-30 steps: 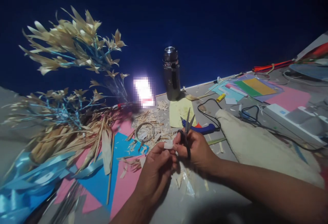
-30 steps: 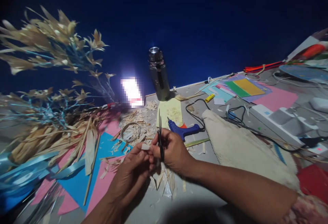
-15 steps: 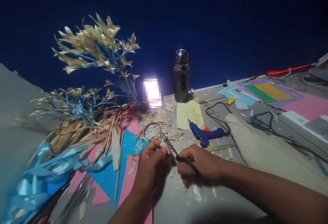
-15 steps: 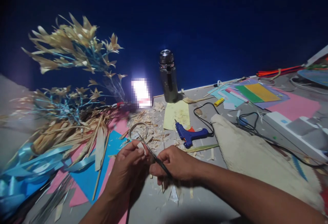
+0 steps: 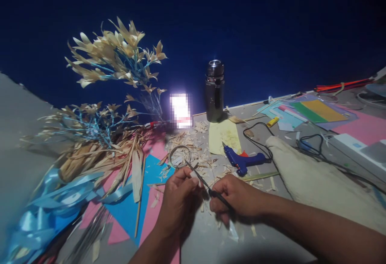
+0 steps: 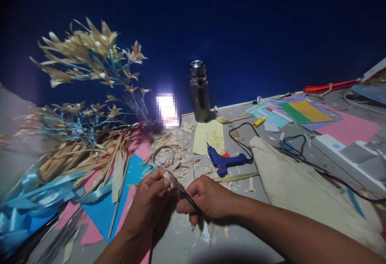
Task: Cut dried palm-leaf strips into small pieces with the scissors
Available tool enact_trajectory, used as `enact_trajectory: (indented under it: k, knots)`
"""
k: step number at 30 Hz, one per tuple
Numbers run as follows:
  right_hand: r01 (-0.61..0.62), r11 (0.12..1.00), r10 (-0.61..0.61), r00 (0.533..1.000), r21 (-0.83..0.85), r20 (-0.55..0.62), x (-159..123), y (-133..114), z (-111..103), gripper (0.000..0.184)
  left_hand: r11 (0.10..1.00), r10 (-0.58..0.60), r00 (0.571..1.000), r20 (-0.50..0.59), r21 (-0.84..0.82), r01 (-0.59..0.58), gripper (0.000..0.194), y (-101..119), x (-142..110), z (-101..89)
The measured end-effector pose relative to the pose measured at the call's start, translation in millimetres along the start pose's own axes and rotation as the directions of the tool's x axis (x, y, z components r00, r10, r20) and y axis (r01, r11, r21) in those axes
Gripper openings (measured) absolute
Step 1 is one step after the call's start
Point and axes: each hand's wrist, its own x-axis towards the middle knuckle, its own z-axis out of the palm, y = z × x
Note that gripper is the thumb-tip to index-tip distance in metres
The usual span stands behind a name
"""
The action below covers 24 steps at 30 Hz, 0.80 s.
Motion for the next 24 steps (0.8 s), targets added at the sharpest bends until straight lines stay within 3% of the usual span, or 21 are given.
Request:
enact_trajectory:
  k: [7, 17, 24]
  knots:
    - [-0.027, 1.0, 0.028, 0.995, -0.013, 0.094, -6.4, -7.6, -2.7, 0.031, 0.999, -0.049, 0.999, -0.008, -0.004, 0.049, 0.009, 3.7, -4.9, 6.5]
    - [-0.019, 1.0, 0.02, 0.998, -0.012, 0.062, -3.6, -6.7, -4.5, 0.034, 0.987, -0.098, 0.994, -0.039, 0.123, 0.103, 0.009, 5.6, -5.1, -0.5]
    - [0.027, 0.999, -0.023, 0.993, -0.029, 0.119, -1.7, 3.1, -8.8, 0.034, 0.998, -0.053, 0.998, -0.013, 0.031, 0.054, 0.018, 7.6, -4.5, 6.4]
